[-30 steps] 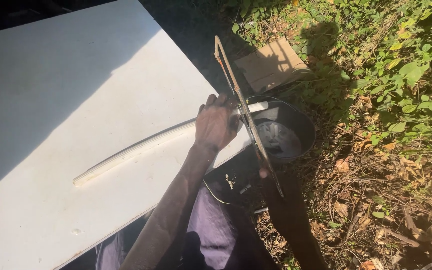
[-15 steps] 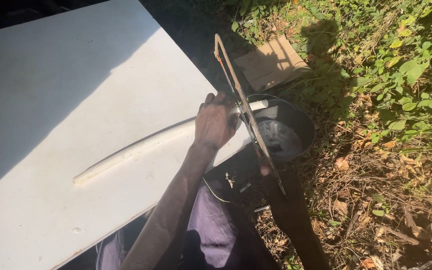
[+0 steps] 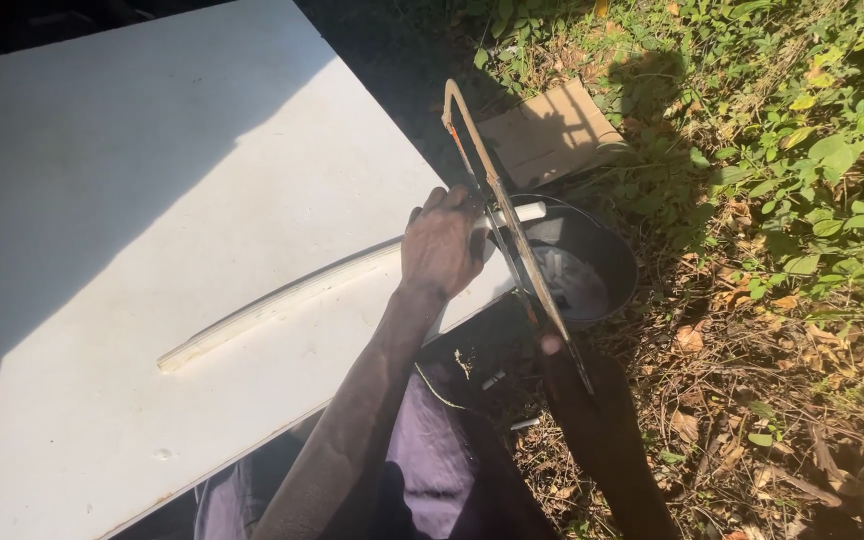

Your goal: Using a manual hacksaw to cut a white PVC pipe into multiple small segments on a makeshift work surface.

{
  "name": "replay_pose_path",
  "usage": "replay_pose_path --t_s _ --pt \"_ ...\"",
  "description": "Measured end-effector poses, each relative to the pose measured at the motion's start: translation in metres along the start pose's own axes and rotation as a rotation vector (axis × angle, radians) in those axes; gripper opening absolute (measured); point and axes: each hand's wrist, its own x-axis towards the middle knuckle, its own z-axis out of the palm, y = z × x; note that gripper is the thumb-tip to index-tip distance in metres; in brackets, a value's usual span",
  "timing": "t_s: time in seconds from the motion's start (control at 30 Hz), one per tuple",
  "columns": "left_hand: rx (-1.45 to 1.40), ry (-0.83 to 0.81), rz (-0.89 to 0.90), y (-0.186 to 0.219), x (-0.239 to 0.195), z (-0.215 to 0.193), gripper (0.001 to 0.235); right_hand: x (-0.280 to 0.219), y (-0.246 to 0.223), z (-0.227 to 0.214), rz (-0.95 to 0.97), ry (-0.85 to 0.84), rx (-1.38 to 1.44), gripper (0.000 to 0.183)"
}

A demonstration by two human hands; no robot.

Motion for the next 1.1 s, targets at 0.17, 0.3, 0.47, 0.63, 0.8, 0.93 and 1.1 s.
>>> replay_pose_path --t_s 0.17,0.3,0.47,0.63,0.8,0.93,1.1 --pt "-0.024 -0.027 -0.013 0.001 -0.001 -0.004 0.018 -0.003 -0.006 -0.013 0.403 -0.001 0.143 0.028" --pt "0.007 -0.051 -0.018 0.0 0.001 -0.003 0.02 -0.031 0.01 -0.013 -0.158 0.078 -0.305 0.069" --pt "-0.03 -0.016 -0.018 -0.003 0.002 -0.002 0.021 -0.023 0.012 -0.014 -0.038 0.005 -0.19 0.058" --pt "-0.035 0.008 -0.014 -0.003 0.002 -0.001 0.02 0.026 -0.044 -0.042 0.917 -0.086 0.621 0.059" --pt "-0.038 0.017 -0.023 -0.005 0.0 0.001 0.016 0.005 -0.038 -0.034 1.0 -0.055 0.541 0.044" --pt "-0.09 0.011 -0.031 -0.005 0.002 0.0 0.015 -0.021 -0.007 -0.026 -0.161 0.027 -0.107 0.066" --pt "-0.088 -0.023 -0.013 -0.005 0.003 -0.003 0.014 -0.018 0.005 -0.014 -0.184 0.034 -0.411 0.069"
